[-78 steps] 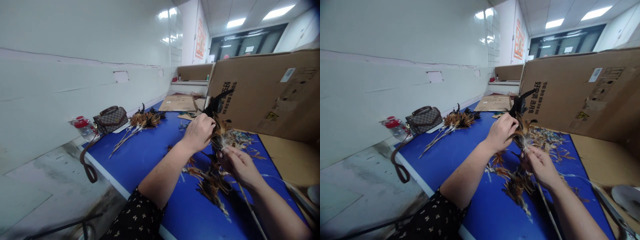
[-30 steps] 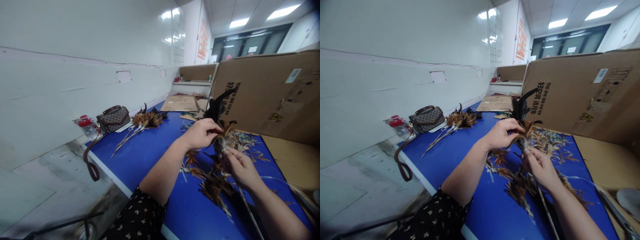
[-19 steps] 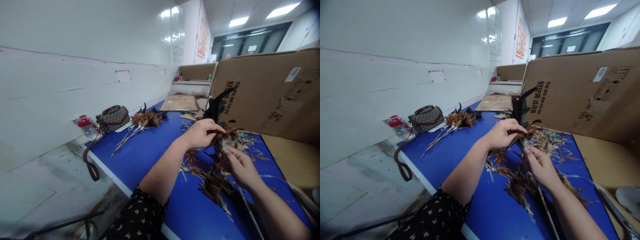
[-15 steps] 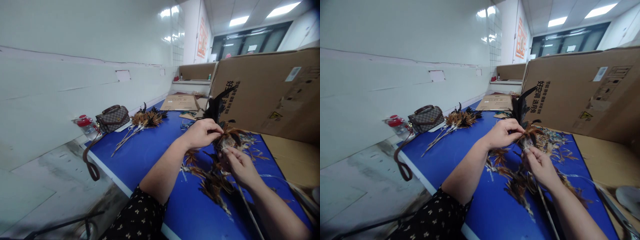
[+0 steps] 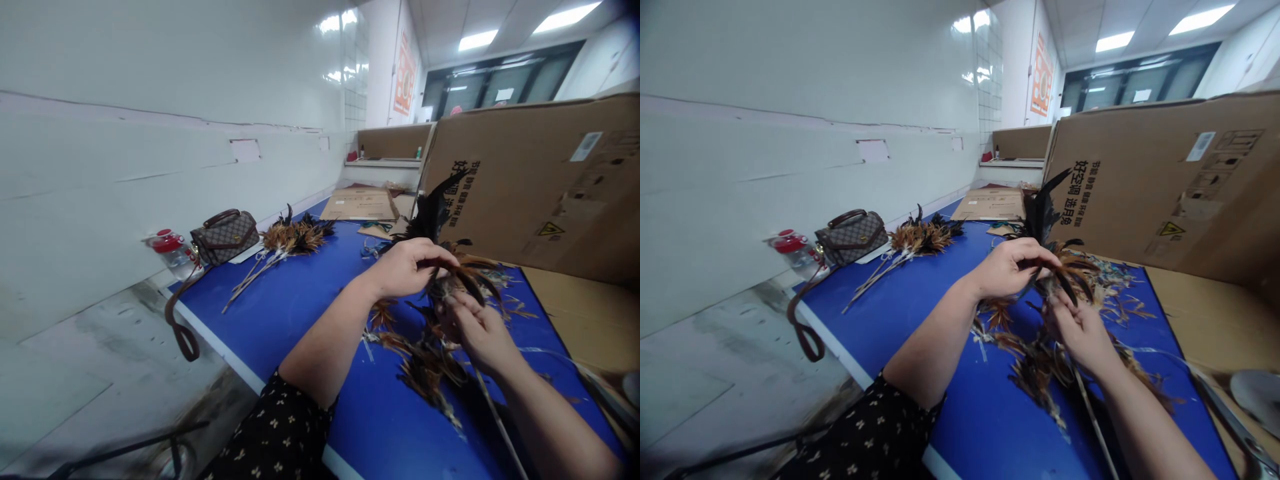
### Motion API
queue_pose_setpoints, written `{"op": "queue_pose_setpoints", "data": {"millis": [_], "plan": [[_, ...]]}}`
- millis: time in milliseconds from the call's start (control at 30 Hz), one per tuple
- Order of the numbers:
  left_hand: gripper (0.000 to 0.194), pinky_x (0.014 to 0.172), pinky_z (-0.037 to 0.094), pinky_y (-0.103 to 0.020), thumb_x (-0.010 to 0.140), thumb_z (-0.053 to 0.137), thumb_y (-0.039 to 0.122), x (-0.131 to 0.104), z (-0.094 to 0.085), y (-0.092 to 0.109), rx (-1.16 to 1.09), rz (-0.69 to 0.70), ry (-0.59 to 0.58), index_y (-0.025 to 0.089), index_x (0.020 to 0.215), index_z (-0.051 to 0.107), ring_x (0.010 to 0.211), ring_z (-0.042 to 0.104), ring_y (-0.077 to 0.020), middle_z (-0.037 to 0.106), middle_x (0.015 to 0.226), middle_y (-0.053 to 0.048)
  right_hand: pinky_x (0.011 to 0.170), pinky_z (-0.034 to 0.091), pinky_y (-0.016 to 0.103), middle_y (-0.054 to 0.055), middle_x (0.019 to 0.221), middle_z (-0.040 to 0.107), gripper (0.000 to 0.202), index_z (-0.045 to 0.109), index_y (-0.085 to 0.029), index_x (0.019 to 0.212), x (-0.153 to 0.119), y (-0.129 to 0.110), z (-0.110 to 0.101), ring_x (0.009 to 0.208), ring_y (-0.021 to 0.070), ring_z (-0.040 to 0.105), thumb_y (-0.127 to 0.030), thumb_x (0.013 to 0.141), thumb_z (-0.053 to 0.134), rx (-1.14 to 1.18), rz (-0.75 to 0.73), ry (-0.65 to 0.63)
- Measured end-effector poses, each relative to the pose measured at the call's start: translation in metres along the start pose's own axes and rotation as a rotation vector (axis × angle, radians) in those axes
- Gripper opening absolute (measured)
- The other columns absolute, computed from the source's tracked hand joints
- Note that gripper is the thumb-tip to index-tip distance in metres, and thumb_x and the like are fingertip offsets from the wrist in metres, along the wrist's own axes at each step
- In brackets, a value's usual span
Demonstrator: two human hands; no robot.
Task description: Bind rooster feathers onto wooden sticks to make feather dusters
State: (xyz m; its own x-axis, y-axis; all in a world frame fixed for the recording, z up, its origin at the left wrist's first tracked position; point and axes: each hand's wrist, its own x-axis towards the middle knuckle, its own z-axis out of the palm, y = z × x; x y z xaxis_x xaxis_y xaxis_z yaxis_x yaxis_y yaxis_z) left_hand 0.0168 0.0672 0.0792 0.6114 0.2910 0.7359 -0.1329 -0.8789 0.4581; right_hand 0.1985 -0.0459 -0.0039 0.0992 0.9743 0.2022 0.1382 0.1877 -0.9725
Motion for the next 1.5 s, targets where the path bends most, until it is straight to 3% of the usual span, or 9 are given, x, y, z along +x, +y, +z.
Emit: {"op": "queue_pose_setpoints", "data": {"millis": [267,533,633,767,933,1067,1200,1333,1500], "plan": [[0.009,0.095,0.057,-0.034,0.097,0.072,0.020,0.000,-0.004,0.001,0.030,-0.051,0.090,0.016,0.097,0.081,0.096,0.074,-0.0185,0.080,0.100,-0.010,0.046,0.027,0.026,-0.005,0.059,0.039,0.059,0.054,-0.022,0.074,-0.001,-0.001,0.000,0.051,0.0098,0.032,-0.077,0.092,0.066,-0.003,-0.005,-0.022],[0.006,0.094,0.056,-0.035,0.093,0.072,0.019,-0.001,-0.007,0.002,-0.006,-0.176,0.076,0.014,0.091,0.076,0.096,0.072,-0.0207,0.078,0.099,-0.012,0.048,0.027,0.026,-0.006,0.062,0.038,0.055,0.054,-0.023,0.080,-0.001,0.009,0.000,0.053,0.0100,0.030,-0.074,0.098,0.061,-0.030,-0.007,-0.047],[0.020,0.074,0.054,-0.028,0.092,0.078,0.032,-0.003,-0.004,0.001,-0.200,-0.383,0.030,0.013,0.088,0.073,0.077,0.067,-0.0167,0.074,0.085,-0.009,0.050,0.029,0.026,-0.005,0.064,0.040,0.055,0.051,-0.023,0.078,-0.001,0.008,0.001,0.055,0.0107,0.033,-0.072,0.101,0.058,-0.093,-0.055,-0.063],[0.047,0.046,0.029,-0.020,0.085,0.086,0.054,-0.004,-0.004,0.007,-0.616,-0.688,-0.145,0.014,0.076,0.062,0.047,0.040,-0.0052,0.051,0.062,0.003,0.052,0.031,0.027,-0.005,0.065,0.039,0.050,0.048,-0.024,0.077,0.000,-0.002,0.004,0.059,0.0123,0.034,-0.065,0.104,0.056,-0.189,-0.154,-0.057],[0.059,0.040,0.012,-0.015,0.074,0.096,0.050,-0.003,-0.006,0.019,-0.880,-0.835,-0.150,0.018,0.066,0.047,0.042,0.026,0.0000,0.035,0.057,0.009,0.056,0.032,0.027,-0.003,0.067,0.042,0.045,0.045,-0.024,0.074,-0.004,-0.015,0.011,0.064,0.0141,0.037,-0.058,0.102,0.054,-0.331,-0.231,0.012],[0.051,0.038,0.011,-0.012,0.080,0.092,0.039,-0.003,-0.006,0.021,-1.017,-0.894,-0.142,0.017,0.065,0.048,0.041,0.024,0.0010,0.037,0.058,0.008,0.059,0.033,0.028,-0.003,0.069,0.043,0.042,0.043,-0.024,0.075,-0.002,-0.015,0.011,0.066,0.0138,0.038,-0.054,0.104,0.050,-0.417,-0.224,0.053],[0.034,0.037,0.018,-0.011,0.090,0.077,0.022,0.002,-0.006,0.031,-1.118,-0.982,0.019,0.017,0.069,0.050,0.038,0.028,0.0000,0.041,0.060,0.007,0.060,0.031,0.028,-0.003,0.070,0.040,0.039,0.040,-0.024,0.075,-0.005,-0.018,0.010,0.067,0.0131,0.036,-0.050,0.103,0.050,-0.435,-0.226,0.073],[0.034,0.035,0.019,-0.012,0.097,0.063,0.016,0.010,-0.012,0.035,-1.178,-1.057,0.260,0.017,0.068,0.046,0.035,0.026,-0.0009,0.037,0.057,0.009,0.060,0.029,0.028,-0.004,0.068,0.038,0.038,0.040,-0.024,0.073,-0.007,-0.020,0.014,0.066,0.0127,0.035,-0.047,0.100,0.055,-0.437,-0.212,0.043],[0.029,0.036,0.017,-0.014,0.098,0.059,0.012,0.012,-0.029,0.031,-1.266,-0.952,0.538,0.017,0.072,0.048,0.035,0.026,-0.0011,0.037,0.057,0.010,0.059,0.029,0.028,-0.004,0.067,0.039,0.040,0.042,-0.024,0.071,-0.007,-0.016,0.019,0.065,0.0123,0.036,-0.050,0.097,0.057,-0.425,-0.173,0.014]]}}
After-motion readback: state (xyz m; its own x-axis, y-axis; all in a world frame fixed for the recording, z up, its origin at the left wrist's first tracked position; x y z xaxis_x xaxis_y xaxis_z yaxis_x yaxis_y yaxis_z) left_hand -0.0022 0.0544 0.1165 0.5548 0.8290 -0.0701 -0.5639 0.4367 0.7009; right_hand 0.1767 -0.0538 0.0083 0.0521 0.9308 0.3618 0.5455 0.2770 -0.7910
